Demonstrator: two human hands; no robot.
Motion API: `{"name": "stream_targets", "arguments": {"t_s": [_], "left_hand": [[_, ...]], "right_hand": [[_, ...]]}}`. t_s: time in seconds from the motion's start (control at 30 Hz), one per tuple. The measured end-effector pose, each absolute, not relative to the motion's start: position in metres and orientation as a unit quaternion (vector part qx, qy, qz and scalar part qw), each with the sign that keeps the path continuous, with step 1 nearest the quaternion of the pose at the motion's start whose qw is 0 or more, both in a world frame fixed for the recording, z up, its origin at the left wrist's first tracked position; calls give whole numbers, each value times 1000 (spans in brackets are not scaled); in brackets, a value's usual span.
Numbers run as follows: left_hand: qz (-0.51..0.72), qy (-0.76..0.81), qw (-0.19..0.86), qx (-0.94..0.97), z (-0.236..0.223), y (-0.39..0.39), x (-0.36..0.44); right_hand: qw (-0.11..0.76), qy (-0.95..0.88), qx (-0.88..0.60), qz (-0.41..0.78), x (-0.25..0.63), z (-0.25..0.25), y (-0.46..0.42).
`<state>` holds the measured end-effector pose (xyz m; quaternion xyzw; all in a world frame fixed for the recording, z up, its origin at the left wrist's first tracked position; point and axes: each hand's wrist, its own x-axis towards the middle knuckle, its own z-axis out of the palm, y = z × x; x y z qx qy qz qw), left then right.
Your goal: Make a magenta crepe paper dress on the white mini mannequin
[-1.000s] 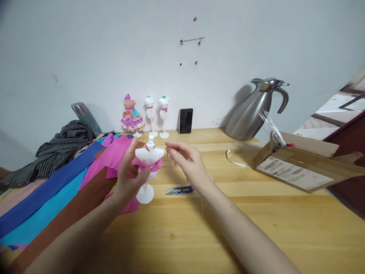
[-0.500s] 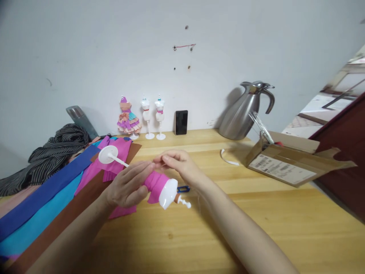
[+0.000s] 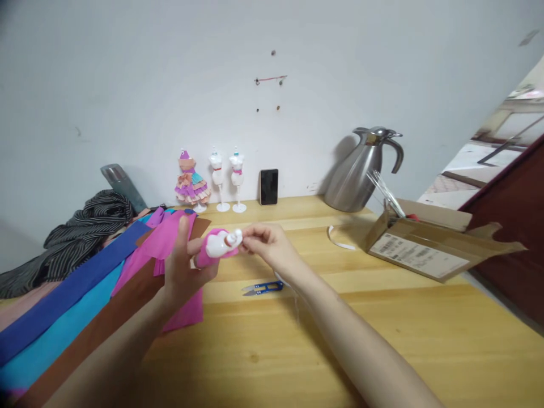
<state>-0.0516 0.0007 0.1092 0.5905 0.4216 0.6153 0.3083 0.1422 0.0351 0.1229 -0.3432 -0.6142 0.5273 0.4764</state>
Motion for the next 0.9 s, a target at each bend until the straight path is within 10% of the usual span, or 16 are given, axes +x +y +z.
{"name": "stream_targets", "arguments": {"t_s": [0.4, 0.9], "left_hand": [[634, 405, 537, 382, 103, 17, -35], [603, 458, 597, 265, 43, 52, -38]], "right_hand": [[462, -715, -363, 379, 116, 106, 13], [198, -813, -493, 239, 111, 75, 38]]}}
